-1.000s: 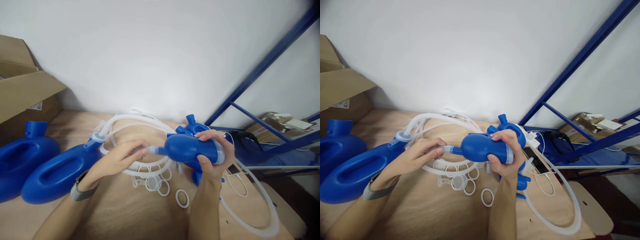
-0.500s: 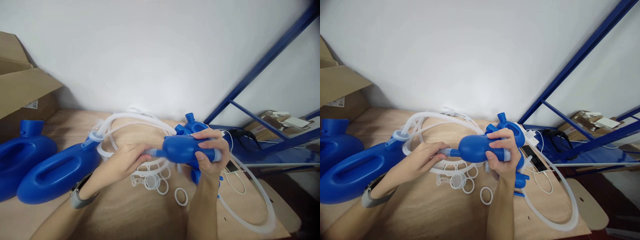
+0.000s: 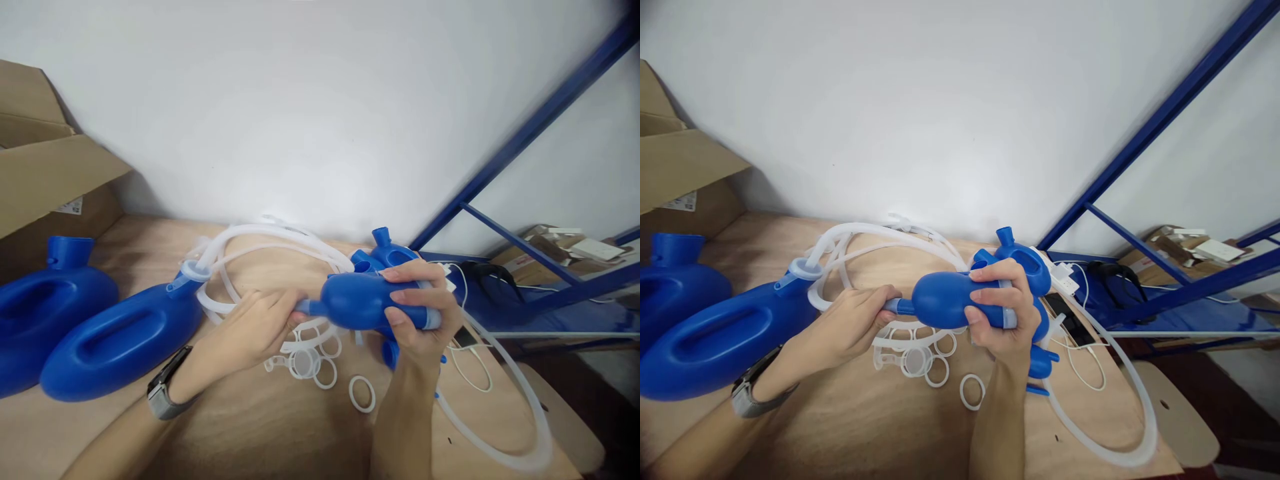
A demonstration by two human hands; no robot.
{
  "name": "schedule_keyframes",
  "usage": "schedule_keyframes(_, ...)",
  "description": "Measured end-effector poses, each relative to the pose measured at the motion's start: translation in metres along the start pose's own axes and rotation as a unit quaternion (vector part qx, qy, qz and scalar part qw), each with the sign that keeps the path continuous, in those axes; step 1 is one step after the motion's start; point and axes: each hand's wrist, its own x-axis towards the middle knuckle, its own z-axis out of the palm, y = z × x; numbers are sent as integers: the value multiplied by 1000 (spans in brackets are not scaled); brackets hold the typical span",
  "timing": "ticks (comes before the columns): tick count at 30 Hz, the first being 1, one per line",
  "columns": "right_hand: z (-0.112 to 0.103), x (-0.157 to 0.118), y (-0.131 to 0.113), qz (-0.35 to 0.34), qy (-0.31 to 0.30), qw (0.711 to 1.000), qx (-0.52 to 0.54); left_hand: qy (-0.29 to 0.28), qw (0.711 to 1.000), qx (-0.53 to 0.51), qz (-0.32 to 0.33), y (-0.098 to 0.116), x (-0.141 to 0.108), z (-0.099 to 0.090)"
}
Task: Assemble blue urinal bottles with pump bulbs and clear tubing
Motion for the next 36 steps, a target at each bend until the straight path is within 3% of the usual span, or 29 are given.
schedule_keyframes(4, 2, 4, -2, -49, -6, 999, -3, -8, 1000, -22, -6, 0, 0, 1)
schedule_keyframes(8, 5, 4, 0, -58, 7, 998, 32, 0, 996, -91, 8, 5, 0, 0)
schedule_keyframes(15, 8, 2, 8, -71, 5, 997, 41, -5, 973, -228, -29, 14, 4, -4)
schedule_keyframes(23, 6, 2, 9, -82, -10, 995, 61, -122, 913, -376, -104, 10, 5, -2)
schedule_keyframes(25, 7, 1, 10, -63, -5, 996, 68, -121, 921, -359, -91, 11, 5, -4)
schedule_keyframes(29, 8, -2, 9, -5, -8, 997, 72, -73, 964, -248, -56, 19, 4, -9)
schedule_keyframes(36, 15, -1, 2, 144, -14, 988, 55, -80, 988, -61, -116, 25, -1, 0)
